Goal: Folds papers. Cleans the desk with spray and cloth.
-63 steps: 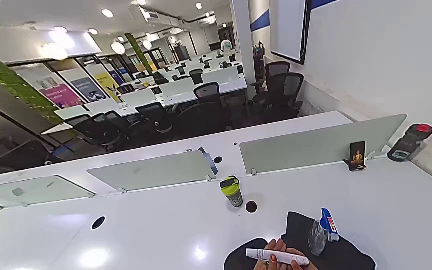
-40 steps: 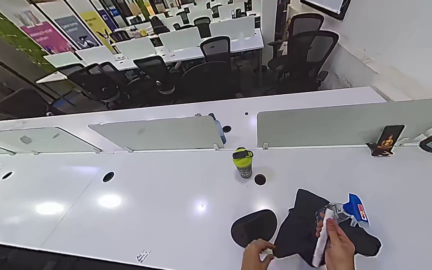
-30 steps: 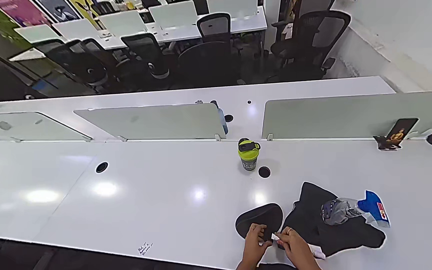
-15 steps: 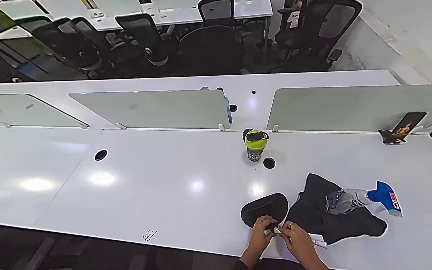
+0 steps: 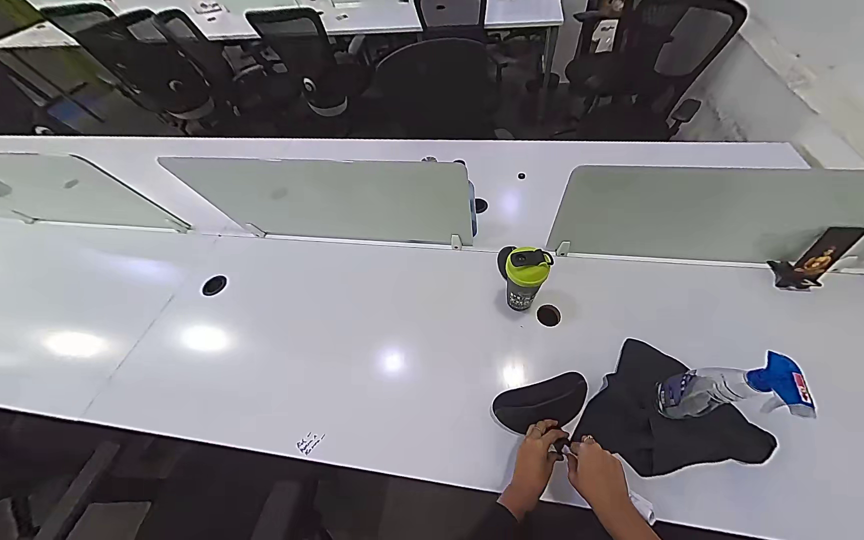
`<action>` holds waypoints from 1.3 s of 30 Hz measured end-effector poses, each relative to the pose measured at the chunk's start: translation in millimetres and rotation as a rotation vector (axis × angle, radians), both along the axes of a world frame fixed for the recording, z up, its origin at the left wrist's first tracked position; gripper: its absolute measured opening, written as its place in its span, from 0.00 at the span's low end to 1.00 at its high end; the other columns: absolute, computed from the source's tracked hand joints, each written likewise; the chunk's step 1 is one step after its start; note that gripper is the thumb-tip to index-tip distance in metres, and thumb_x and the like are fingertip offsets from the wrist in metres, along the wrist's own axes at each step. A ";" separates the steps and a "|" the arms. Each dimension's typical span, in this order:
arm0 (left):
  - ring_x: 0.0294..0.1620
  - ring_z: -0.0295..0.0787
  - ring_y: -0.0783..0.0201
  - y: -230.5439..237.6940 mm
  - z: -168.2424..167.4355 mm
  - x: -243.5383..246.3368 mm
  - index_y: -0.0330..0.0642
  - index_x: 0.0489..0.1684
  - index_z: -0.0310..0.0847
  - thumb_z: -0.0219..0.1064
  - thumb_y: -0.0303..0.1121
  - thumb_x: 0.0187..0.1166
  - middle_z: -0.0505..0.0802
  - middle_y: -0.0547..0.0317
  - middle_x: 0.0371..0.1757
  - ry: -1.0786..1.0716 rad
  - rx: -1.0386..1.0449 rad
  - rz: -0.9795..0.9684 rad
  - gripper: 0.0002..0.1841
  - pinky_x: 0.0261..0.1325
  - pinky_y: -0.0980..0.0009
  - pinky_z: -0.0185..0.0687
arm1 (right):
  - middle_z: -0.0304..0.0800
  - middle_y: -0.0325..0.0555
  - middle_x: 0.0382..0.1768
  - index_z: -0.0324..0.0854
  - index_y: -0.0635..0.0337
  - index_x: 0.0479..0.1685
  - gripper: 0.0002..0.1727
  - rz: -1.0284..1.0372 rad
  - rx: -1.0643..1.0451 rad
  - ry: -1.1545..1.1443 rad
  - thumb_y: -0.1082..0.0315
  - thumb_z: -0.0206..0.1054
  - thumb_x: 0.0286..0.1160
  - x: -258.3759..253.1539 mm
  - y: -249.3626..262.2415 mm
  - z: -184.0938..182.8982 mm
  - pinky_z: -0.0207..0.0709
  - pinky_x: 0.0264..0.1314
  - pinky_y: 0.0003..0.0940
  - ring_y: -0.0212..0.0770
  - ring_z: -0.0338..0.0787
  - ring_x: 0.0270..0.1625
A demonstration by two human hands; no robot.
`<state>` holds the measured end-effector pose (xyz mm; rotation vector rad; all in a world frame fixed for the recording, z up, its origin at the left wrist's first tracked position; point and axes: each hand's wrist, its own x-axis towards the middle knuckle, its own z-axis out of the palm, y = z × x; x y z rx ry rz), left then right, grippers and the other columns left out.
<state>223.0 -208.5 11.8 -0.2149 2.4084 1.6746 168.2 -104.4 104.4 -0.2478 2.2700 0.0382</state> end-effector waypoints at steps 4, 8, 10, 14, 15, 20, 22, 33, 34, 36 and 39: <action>0.73 0.83 0.39 -3.0 -1.9 3.0 0.27 0.56 0.88 0.64 0.28 0.84 0.86 0.33 0.71 -0.015 -0.086 0.026 0.13 0.78 0.51 0.75 | 0.89 0.68 0.61 0.89 0.67 0.57 0.18 -0.178 -0.193 0.064 0.61 0.64 0.83 2.6 26.7 -30.8 0.76 0.66 0.62 0.65 0.87 0.66; 0.73 0.84 0.41 -14.0 -3.0 2.7 0.24 0.65 0.82 0.64 0.28 0.84 0.85 0.31 0.72 -0.030 -0.010 0.091 0.18 0.79 0.53 0.75 | 0.92 0.57 0.32 0.90 0.70 0.47 0.11 -0.507 -0.567 0.099 0.68 0.71 0.79 2.4 44.2 -40.3 0.79 0.33 0.41 0.45 0.87 0.28; 0.76 0.82 0.40 -16.2 -0.9 1.5 0.22 0.71 0.77 0.63 0.29 0.85 0.82 0.29 0.75 -0.012 0.076 0.157 0.21 0.81 0.53 0.74 | 0.90 0.47 0.24 0.89 0.72 0.46 0.08 -0.747 -0.812 0.069 0.73 0.68 0.80 1.3 45.7 -31.6 0.73 0.19 0.25 0.29 0.81 0.17; 0.78 0.78 0.37 -16.8 23.7 -2.3 0.18 0.75 0.71 0.61 0.29 0.86 0.81 0.25 0.75 0.060 0.144 0.311 0.24 0.84 0.52 0.69 | 0.92 0.43 0.27 0.85 0.72 0.47 0.09 -1.185 -1.136 0.015 0.76 0.59 0.85 -6.4 40.9 -3.7 0.78 0.20 0.19 0.27 0.86 0.20; 0.76 0.80 0.37 -15.6 34.4 -3.1 0.18 0.71 0.75 0.60 0.28 0.86 0.82 0.25 0.73 0.093 0.155 0.328 0.22 0.82 0.52 0.70 | 0.93 0.42 0.28 0.83 0.71 0.47 0.10 -1.282 -1.205 0.005 0.76 0.55 0.87 -9.1 39.0 1.0 0.80 0.23 0.19 0.27 0.88 0.22; 0.55 0.91 0.54 1.6 99.9 0.9 0.20 0.63 0.80 0.57 0.32 0.89 0.92 0.35 0.54 -0.034 0.434 0.088 0.19 0.64 0.58 0.83 | 0.92 0.36 0.32 0.78 0.63 0.50 0.13 -1.541 -1.536 0.045 0.75 0.46 0.91 -16.5 29.7 18.9 0.87 0.35 0.19 0.26 0.91 0.30; 0.45 0.87 0.63 14.5 117.2 2.3 0.20 0.67 0.73 0.55 0.32 0.90 0.90 0.40 0.51 -0.124 0.539 -0.007 0.20 0.54 0.65 0.83 | 0.92 0.33 0.33 0.76 0.60 0.50 0.13 -1.568 -1.595 0.084 0.75 0.44 0.92 -17.1 24.8 28.4 0.86 0.36 0.19 0.25 0.91 0.31; 0.46 0.81 0.68 26.1 120.1 -2.1 0.19 0.66 0.69 0.55 0.28 0.88 0.85 0.43 0.49 0.033 0.466 0.086 0.18 0.53 0.72 0.78 | 0.93 0.33 0.40 0.77 0.58 0.50 0.12 -1.310 -1.663 0.194 0.76 0.47 0.87 -14.0 36.7 47.1 0.88 0.52 0.22 0.26 0.93 0.43; 0.46 0.81 0.71 26.2 119.1 -2.8 0.19 0.65 0.69 0.57 0.27 0.86 0.85 0.45 0.49 0.051 0.502 0.094 0.18 0.54 0.74 0.78 | 0.91 0.30 0.37 0.75 0.56 0.48 0.10 -1.266 -1.669 0.222 0.76 0.48 0.84 -13.9 40.0 48.6 0.88 0.52 0.22 0.24 0.92 0.41; 0.46 0.83 0.75 26.5 117.8 -4.8 0.21 0.62 0.70 0.64 0.26 0.80 0.87 0.50 0.48 0.083 0.551 0.097 0.18 0.52 0.77 0.80 | 0.88 0.26 0.33 0.73 0.52 0.42 0.09 -1.168 -1.686 0.276 0.77 0.50 0.80 -14.0 47.7 49.4 0.87 0.50 0.21 0.22 0.90 0.37; 0.47 0.87 0.75 29.7 120.4 -9.3 0.22 0.56 0.74 0.68 0.22 0.74 0.87 0.52 0.48 0.165 0.600 0.096 0.16 0.56 0.76 0.84 | 0.89 0.24 0.37 0.73 0.52 0.43 0.07 -0.972 -1.650 0.328 0.75 0.54 0.80 -8.4 55.9 51.1 0.85 0.49 0.18 0.19 0.89 0.41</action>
